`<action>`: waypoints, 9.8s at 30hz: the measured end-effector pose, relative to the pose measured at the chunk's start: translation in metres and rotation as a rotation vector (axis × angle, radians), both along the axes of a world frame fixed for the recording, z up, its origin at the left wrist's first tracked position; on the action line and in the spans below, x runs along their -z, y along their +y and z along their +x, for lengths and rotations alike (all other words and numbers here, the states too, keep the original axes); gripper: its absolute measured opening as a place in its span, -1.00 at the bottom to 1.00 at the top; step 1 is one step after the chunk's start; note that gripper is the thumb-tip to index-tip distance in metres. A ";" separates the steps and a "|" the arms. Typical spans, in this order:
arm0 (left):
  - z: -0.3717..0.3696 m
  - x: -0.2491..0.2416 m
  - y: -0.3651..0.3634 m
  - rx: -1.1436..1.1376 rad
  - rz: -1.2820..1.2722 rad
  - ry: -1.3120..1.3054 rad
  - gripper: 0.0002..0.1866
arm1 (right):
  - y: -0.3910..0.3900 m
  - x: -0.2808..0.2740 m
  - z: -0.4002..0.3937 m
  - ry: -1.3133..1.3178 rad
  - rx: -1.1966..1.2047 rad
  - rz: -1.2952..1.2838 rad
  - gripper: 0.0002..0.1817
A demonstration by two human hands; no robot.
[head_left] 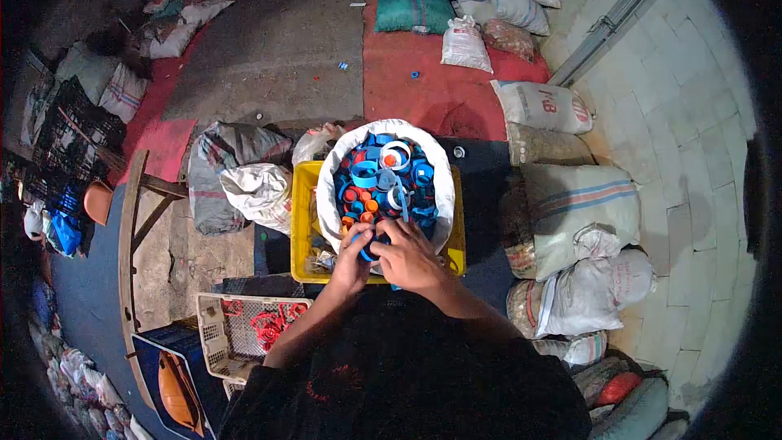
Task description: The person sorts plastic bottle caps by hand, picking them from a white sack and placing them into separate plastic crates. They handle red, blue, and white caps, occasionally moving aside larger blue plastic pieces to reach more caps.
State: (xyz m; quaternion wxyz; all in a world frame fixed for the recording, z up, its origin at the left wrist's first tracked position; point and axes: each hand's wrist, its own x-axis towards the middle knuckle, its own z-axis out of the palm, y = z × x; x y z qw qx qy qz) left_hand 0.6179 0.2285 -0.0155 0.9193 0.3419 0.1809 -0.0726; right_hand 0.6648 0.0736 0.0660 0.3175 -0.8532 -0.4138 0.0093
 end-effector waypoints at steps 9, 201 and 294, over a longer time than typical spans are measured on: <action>-0.029 0.005 0.029 -0.127 -0.087 0.168 -0.74 | -0.035 0.019 0.048 0.310 0.184 0.220 -0.86; 0.015 0.023 0.007 -0.081 -0.163 0.135 -0.69 | 0.012 -0.010 -0.009 -0.041 0.076 -0.004 -0.55; 0.008 0.052 0.029 -0.221 -0.054 0.156 -0.59 | -0.057 0.063 0.073 -0.200 0.204 -0.201 -0.53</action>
